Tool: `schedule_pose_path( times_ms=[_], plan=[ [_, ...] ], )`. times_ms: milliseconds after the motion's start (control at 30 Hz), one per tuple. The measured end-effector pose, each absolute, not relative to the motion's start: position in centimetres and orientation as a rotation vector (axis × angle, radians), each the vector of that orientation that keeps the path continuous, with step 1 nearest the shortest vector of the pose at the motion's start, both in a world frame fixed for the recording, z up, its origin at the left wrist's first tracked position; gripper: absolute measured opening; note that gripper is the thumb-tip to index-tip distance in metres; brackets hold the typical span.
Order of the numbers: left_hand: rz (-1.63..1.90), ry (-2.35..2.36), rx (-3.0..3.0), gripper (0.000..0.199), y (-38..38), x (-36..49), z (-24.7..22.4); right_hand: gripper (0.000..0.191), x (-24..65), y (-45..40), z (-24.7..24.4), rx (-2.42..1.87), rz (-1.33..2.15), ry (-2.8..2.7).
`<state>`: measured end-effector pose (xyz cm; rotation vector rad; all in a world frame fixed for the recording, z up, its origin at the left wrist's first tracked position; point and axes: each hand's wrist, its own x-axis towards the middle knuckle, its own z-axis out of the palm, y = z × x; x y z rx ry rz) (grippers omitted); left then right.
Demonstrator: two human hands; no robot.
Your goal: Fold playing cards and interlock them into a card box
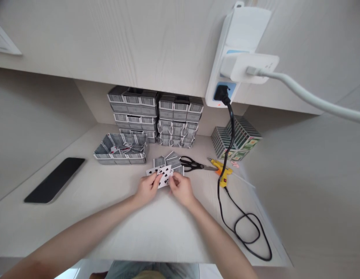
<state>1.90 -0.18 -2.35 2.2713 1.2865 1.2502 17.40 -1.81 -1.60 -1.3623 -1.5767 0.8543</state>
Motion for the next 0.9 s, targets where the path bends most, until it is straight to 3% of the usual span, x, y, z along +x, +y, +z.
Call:
schedule_pose_path(
  times_ms=[133, 333, 500, 600, 733, 900],
  plan=[
    [1.267, 1.206, 2.414, 0.026, -0.6, 2.0, -2.4, 0.025, 16.8, -2.3, -1.8, -1.419, 0.844, -1.542],
    [1.321, 0.984, 2.691, 0.034, -1.2, 2.2, -2.5, 0.018, 15.0, -3.4, -1.8, -1.597, 0.425, -1.536],
    [1.330, 1.128, 2.488, 0.026, -0.9, 2.2, -2.3, 0.023, 15.4, -3.2, -1.5, -1.566, 0.475, -1.520],
    [1.298, 1.271, 2.194, 0.032, -0.7, 2.3, -2.5, 0.024, 16.2, -2.8, -1.1, -1.452, 0.595, -1.482],
    [1.277, 1.276, 1.848, 0.038, -0.3, 2.2, -2.7, 0.031, 17.1, -2.2, -0.6, -1.201, 1.050, -1.389],
    [1.231, 1.226, 1.708, 0.045, -0.3, 2.3, -2.3, 0.040, 17.0, -2.1, -0.7, -1.124, 1.387, -1.237]
  ],
)
